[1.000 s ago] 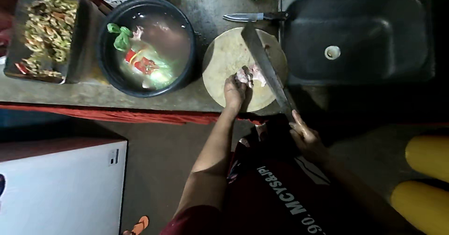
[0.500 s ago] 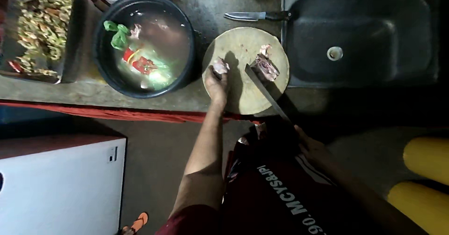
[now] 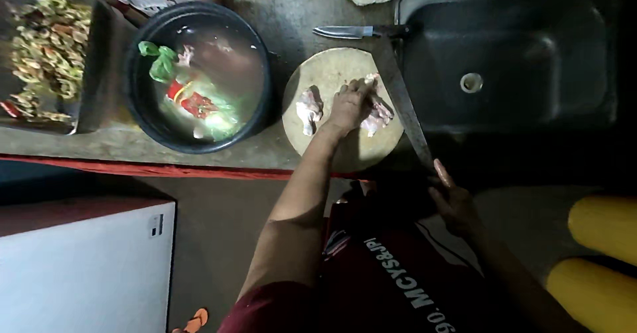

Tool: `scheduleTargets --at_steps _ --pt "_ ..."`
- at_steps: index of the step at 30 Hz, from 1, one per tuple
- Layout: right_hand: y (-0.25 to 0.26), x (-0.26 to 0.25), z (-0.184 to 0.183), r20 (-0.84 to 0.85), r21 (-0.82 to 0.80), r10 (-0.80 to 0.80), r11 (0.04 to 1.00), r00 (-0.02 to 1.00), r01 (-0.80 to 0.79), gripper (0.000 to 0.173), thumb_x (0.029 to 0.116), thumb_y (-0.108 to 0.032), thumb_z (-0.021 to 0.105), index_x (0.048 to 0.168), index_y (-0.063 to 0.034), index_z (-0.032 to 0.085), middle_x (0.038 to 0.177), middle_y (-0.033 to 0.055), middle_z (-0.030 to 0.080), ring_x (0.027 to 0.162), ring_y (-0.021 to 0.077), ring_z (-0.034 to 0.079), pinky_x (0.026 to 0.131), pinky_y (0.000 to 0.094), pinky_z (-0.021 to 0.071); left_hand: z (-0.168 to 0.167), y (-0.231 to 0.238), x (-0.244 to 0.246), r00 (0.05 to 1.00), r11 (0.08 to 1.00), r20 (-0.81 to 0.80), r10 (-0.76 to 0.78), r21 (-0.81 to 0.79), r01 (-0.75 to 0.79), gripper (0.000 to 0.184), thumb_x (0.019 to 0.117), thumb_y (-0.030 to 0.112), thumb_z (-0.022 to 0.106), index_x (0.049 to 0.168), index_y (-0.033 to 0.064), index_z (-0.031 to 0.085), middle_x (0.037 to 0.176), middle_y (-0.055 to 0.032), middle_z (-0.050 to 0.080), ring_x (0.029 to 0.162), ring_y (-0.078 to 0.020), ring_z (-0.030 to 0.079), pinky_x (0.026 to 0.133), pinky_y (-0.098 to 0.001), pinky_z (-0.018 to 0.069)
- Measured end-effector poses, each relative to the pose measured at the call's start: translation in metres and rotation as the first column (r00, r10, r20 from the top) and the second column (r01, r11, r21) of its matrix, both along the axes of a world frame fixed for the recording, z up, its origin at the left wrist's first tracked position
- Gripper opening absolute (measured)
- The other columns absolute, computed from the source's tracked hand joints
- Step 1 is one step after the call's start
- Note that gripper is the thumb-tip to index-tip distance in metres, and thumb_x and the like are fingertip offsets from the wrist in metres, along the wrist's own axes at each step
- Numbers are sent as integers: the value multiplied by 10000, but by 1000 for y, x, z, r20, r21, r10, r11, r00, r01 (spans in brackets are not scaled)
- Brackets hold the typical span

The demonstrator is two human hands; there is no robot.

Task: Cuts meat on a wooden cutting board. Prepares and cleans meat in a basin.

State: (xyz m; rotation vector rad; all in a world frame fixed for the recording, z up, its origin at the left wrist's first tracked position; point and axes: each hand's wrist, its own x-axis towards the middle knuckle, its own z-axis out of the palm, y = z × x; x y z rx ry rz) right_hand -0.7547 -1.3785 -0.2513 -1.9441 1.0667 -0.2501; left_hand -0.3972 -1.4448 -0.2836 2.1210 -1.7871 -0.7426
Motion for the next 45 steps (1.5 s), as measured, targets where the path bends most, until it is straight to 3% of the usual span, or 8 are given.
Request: scheduleTargets --at_steps 7,12,18,22,24,31,38,45 --pt "-4 2 -9 0 43 29 999 1000 -29 559 1048 -193 502 1570 -26 389 1280 222 672 1012 229 705 891 366 576 19 38 -8 970 996 -233 72 73 -56 460 960 179 700 1329 -40 533 1188 -235 669 1143 -393 645 1034 -545 496" --pt "-10 16 -9 30 31 53 998 998 -54 565 1049 -207 495 1562 3 385 1385 215 626 1189 228 674 1020 353 535 25 54 -10 905 961 -332 267 25 -275 381 997 103 616 1325 -74 540 1173 -270 661 1092 -370 670 1004 -510 518" --pt "-15 35 -10 122 10 46 999 991 -48 572 1055 -205 491 1589 -50 358 1236 201 692 869 130 689 802 286 572 32 59 -7 769 919 -562 305 -38 -393 262 1025 75 559 1258 -45 572 1112 -183 663 920 -199 677 841 -369 568" --pt "-11 42 -12 149 69 32 997 988 -43 581 1056 -199 491 1600 -65 339 1272 201 676 869 109 681 788 266 565 7 72 -5 739 875 -498 453 90 -476 342 1023 124 602 1310 -61 571 1206 -241 656 1078 -297 671 987 -451 531" --pt "-7 42 -13 149 60 39 997 988 -49 576 1052 -191 497 1588 -37 352 1291 223 670 1017 151 705 906 292 565 4 80 -10 717 850 -498 488 87 -519 432 978 103 667 1358 -57 539 1250 -253 631 1121 -314 653 1004 -447 528" --pt "-1 51 -16 108 -16 90 996 990 -89 562 1051 -176 509 1580 -41 378 1290 220 679 1092 207 705 984 328 543 0 88 -22 686 786 -465 560 35 -618 386 934 73 703 1280 -67 605 1206 -246 662 1112 -304 662 1008 -434 519" --pt "0 59 -30 -153 -35 193 979 969 -200 550 1073 -186 475 1608 -143 357 1281 230 673 1102 394 692 971 551 533 1 84 -24 669 735 -426 609 -15 -678 355 919 94 727 1223 -62 631 1182 -247 652 1091 -307 650 990 -418 517" --pt "2 67 -3 171 -240 98 969 980 -55 517 1044 -153 521 1548 -59 450 1192 202 722 928 235 736 857 368 597 -1 83 -23 655 710 -383 651 4 -704 372 909 121 748 1203 -67 617 1177 -244 636 1110 -312 633 1004 -426 505"
